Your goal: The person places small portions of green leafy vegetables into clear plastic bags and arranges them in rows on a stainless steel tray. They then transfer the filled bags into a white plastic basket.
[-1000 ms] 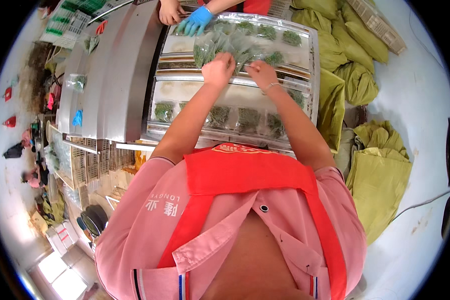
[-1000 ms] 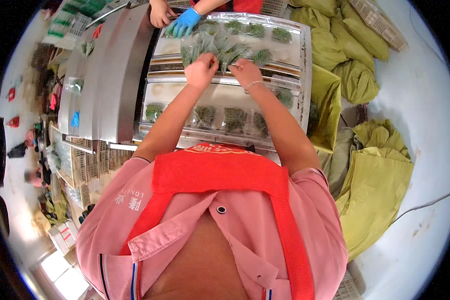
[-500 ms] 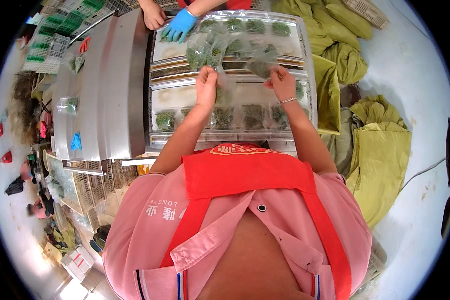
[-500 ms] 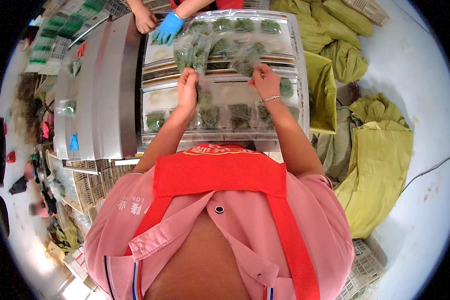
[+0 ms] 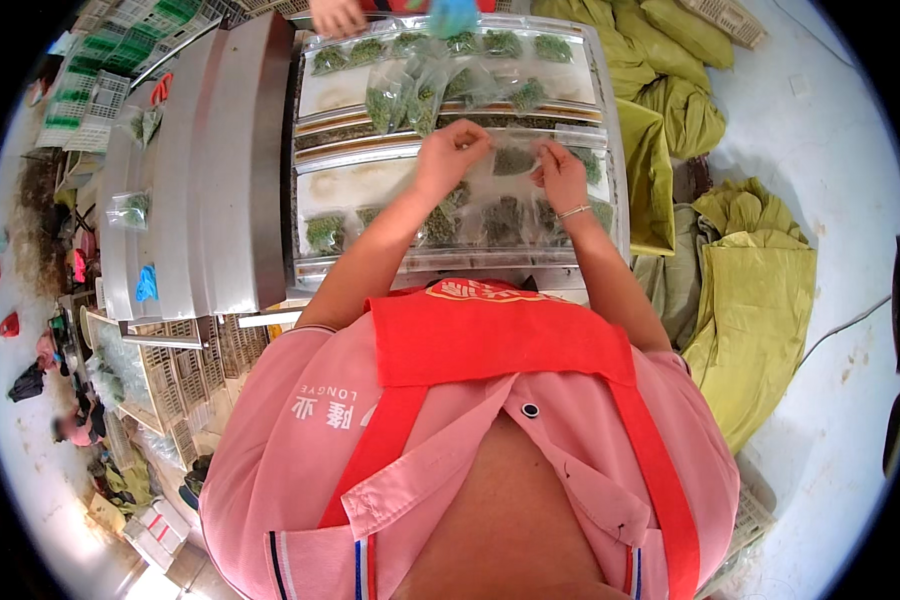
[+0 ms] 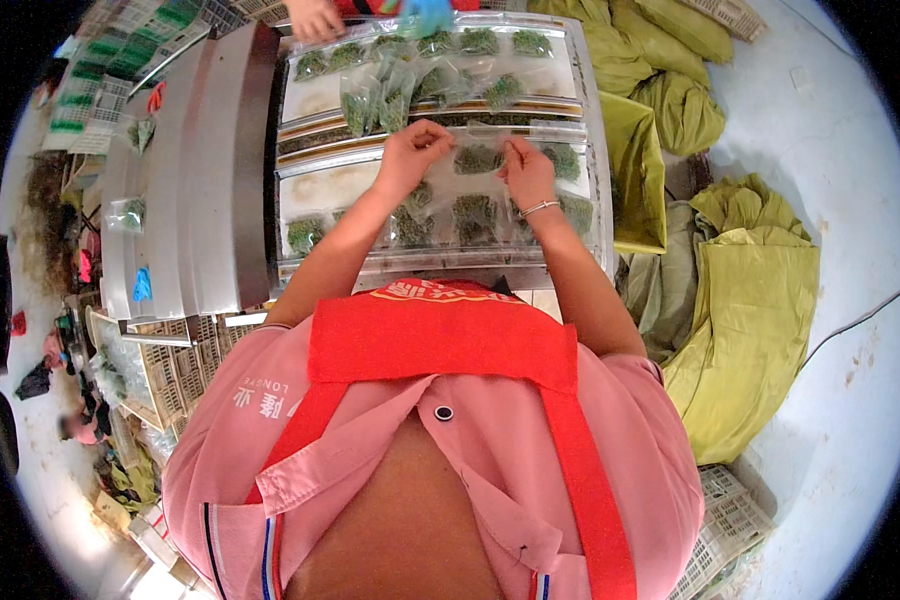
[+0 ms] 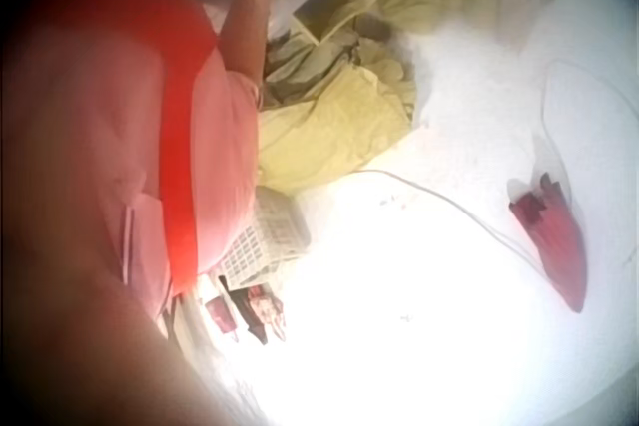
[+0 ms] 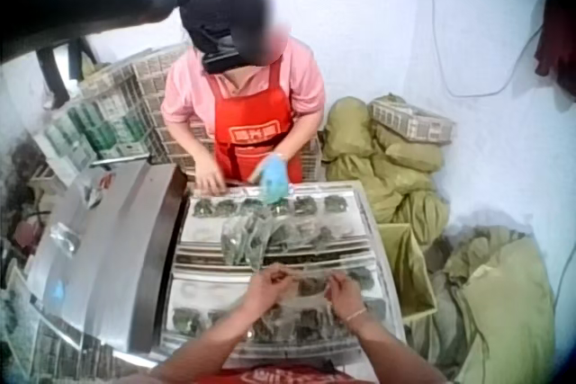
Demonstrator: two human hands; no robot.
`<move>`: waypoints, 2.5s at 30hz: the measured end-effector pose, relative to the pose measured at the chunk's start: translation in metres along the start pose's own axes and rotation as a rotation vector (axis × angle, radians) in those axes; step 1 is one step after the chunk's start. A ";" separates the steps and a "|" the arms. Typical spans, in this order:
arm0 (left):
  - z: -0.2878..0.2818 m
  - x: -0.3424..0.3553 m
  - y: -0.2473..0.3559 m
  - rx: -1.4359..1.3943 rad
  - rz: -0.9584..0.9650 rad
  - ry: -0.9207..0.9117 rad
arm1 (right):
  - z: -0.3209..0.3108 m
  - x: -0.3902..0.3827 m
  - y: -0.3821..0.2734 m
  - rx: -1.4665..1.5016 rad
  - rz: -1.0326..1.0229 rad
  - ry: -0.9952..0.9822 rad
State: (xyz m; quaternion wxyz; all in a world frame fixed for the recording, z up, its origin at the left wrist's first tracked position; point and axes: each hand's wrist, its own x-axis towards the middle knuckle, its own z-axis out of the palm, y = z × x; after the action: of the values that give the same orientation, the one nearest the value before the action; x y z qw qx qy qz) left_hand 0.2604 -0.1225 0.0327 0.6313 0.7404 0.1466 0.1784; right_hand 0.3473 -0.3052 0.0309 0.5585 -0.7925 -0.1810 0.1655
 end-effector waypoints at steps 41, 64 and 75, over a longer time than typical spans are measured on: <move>-0.130 -0.060 -0.014 0.041 -0.201 0.069 | 0.113 0.028 -0.037 -0.651 -0.337 -0.073; -0.120 -0.012 -0.009 0.382 -0.175 -0.143 | 0.099 -0.008 -0.014 -0.444 -0.091 -0.020; -0.133 -0.017 -0.026 1.021 -0.361 -0.326 | 0.118 0.060 0.022 -0.943 -0.030 -0.448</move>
State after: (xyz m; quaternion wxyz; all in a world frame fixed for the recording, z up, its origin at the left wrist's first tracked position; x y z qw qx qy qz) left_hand 0.1853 -0.0083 0.0241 0.2282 0.9329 0.2393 -0.1425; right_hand 0.3473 -0.1869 -0.0317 0.0908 -0.9004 -0.3621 0.2235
